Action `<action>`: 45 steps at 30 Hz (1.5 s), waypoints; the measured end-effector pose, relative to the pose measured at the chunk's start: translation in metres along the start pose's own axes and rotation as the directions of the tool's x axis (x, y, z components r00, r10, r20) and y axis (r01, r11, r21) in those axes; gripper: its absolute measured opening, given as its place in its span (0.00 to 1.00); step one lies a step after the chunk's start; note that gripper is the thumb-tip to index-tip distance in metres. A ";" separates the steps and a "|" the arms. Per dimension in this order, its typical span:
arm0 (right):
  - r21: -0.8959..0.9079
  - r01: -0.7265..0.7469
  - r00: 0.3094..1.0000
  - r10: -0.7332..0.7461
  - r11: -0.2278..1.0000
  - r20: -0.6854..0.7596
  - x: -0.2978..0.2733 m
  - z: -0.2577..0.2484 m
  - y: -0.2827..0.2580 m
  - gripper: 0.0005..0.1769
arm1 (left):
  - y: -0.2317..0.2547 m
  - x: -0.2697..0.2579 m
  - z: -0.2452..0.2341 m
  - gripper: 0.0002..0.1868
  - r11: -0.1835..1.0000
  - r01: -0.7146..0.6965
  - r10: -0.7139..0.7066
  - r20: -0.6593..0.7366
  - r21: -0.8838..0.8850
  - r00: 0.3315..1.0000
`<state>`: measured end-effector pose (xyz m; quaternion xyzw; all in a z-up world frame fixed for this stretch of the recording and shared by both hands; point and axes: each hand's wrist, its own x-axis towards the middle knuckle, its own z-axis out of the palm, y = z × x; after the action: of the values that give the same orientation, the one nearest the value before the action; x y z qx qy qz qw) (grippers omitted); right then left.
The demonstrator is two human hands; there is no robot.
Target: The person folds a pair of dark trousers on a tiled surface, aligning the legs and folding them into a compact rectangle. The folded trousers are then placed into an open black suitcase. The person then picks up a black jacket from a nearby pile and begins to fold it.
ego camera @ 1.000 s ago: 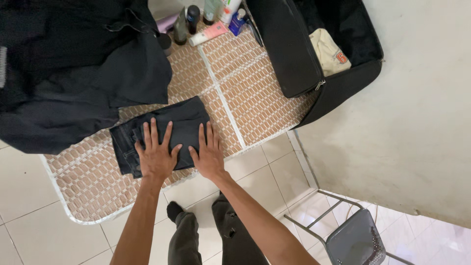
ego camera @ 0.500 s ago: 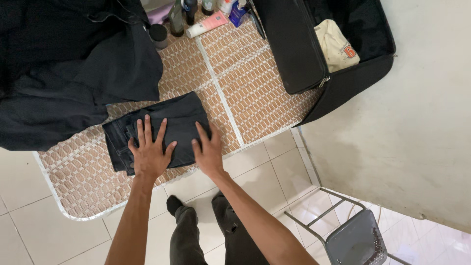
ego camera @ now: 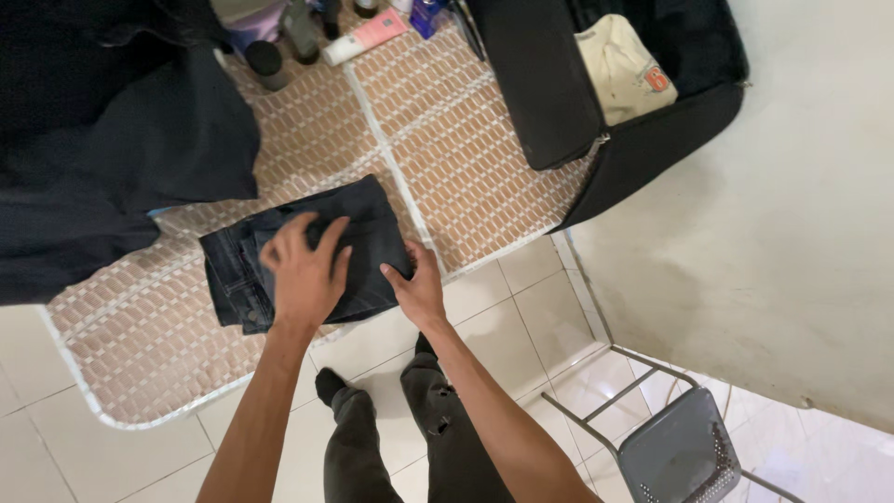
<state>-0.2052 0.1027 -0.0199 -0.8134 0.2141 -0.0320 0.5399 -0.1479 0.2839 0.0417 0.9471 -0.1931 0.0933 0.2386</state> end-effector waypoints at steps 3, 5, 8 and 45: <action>0.022 0.045 0.999 -0.045 0.999 -0.010 -0.001 -0.007 0.005 0.34 | 0.027 0.038 0.023 0.18 0.988 -0.115 0.125 0.101 -0.099 0.987; 0.041 0.071 0.997 -0.070 0.997 -0.023 -0.003 -0.005 0.007 0.34 | 0.042 0.062 0.040 0.17 0.973 -0.229 0.228 0.174 -0.011 0.958; 0.061 0.082 0.996 -0.079 0.995 -0.049 -0.007 -0.004 0.009 0.34 | 0.051 0.091 0.061 0.14 0.916 -0.363 0.281 0.373 0.169 0.884; 0.216 -0.014 0.974 -0.035 0.976 0.223 0.002 -0.032 -0.013 0.34 | 0.029 0.147 0.073 0.18 0.910 -0.382 0.087 0.826 0.161 0.556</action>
<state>-0.2084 0.0782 0.0048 -0.7495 0.1423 0.0346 0.6456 -0.0203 0.1775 0.0299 0.8760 -0.3880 -0.2825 -0.0475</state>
